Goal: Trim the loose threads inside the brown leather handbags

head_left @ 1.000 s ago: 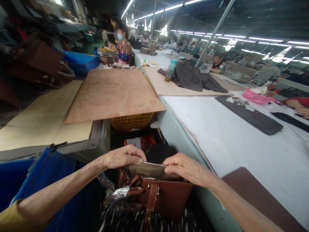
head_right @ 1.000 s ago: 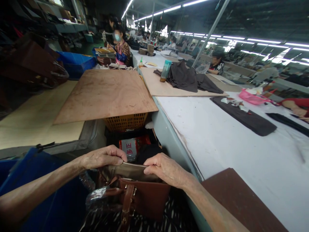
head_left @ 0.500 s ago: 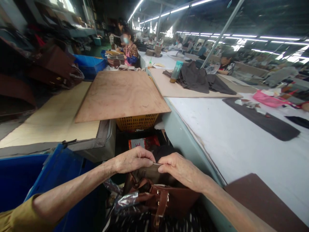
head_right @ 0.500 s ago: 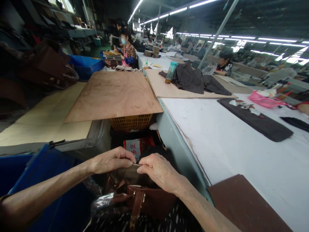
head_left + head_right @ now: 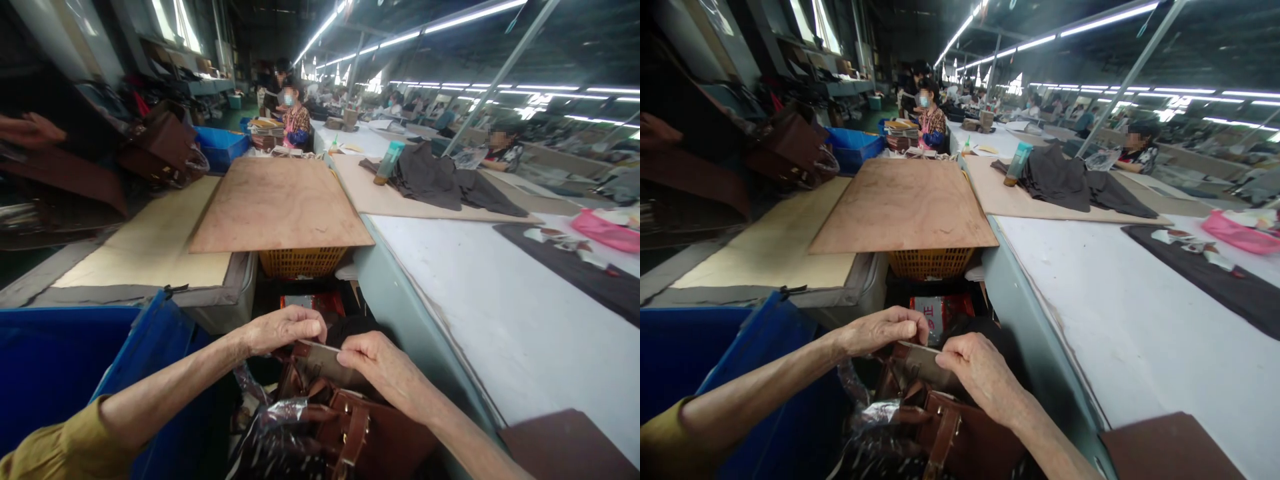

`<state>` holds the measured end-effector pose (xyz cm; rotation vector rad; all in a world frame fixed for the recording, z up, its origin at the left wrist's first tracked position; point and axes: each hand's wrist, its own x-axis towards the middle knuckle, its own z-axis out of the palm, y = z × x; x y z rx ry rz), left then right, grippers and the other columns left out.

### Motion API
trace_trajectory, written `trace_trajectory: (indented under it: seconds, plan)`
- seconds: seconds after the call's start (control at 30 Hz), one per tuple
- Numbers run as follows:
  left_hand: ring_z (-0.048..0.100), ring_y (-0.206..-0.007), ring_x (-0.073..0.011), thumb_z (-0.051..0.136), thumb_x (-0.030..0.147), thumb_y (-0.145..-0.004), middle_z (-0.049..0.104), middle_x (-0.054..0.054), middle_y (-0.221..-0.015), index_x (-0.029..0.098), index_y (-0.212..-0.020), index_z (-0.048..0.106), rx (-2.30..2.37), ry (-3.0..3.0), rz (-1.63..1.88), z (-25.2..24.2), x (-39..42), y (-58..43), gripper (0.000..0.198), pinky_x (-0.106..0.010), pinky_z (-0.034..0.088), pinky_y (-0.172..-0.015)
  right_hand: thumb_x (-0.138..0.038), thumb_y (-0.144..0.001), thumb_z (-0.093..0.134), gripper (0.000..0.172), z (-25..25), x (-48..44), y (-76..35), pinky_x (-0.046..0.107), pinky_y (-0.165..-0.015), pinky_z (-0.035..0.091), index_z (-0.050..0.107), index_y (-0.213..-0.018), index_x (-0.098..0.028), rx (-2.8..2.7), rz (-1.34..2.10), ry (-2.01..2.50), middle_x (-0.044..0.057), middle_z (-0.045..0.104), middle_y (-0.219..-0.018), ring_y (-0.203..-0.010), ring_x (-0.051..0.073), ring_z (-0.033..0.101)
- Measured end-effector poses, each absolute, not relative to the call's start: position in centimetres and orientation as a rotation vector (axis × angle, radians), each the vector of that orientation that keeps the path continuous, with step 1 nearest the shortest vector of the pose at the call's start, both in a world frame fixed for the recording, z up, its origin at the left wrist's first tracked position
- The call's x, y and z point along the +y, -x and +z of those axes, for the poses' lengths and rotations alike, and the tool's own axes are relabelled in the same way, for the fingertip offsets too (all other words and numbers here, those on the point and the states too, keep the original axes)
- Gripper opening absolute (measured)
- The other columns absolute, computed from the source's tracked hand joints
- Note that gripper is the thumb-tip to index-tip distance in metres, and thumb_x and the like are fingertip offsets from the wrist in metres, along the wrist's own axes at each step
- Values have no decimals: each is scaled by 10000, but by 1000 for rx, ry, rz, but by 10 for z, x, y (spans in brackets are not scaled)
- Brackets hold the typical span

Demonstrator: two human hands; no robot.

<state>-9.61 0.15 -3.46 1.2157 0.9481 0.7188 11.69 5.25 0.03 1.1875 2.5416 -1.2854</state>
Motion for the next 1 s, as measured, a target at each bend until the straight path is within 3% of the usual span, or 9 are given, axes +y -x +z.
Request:
trace_trajectory:
  seconds: [0.13,0.27,0.4,0.77,1.0]
  plan:
    - [474,-634,-116,471,596,-781,552,-44,-734,99,-848,627,1029,-1201,744,-28,-4,110,525,-190,359,-523,-348,-803,448,316,-2,53,-119,220,-481,186,361,-559,-167,2502,-1262,-1215,-50,282,-559,-556,80,283]
    - [392,-534,-73,612,474,-716,496,14,-613,107,-851,659,1106,-1174,607,-21,-6,104,393,-176,285,-477,-354,-806,448,311,1,51,-118,221,-478,185,403,-562,-166,2484,-1244,-1245,-51,301,-553,-550,80,288]
    - [322,-457,-60,635,325,-657,446,38,-509,109,-749,686,1190,-1170,560,-24,-5,94,240,-187,201,-412,-333,-801,451,321,4,48,-116,225,-482,177,388,-537,-161,2523,-1260,-1227,-49,283,-550,-548,81,264]
    - [347,-434,-65,637,315,-621,507,11,-503,89,-694,689,1119,-1076,642,-27,-5,86,243,-195,220,-410,-317,-817,438,301,0,55,-128,217,-500,205,370,-564,-168,2530,-1325,-1097,-55,291,-565,-557,79,283]
    - [294,-416,-49,630,305,-627,425,29,-460,76,-618,656,1095,-1053,655,-30,-11,95,231,-199,176,-409,-325,-826,433,297,3,70,-168,231,-491,179,338,-587,-178,2433,-1336,-1065,-60,234,-570,-534,77,244]
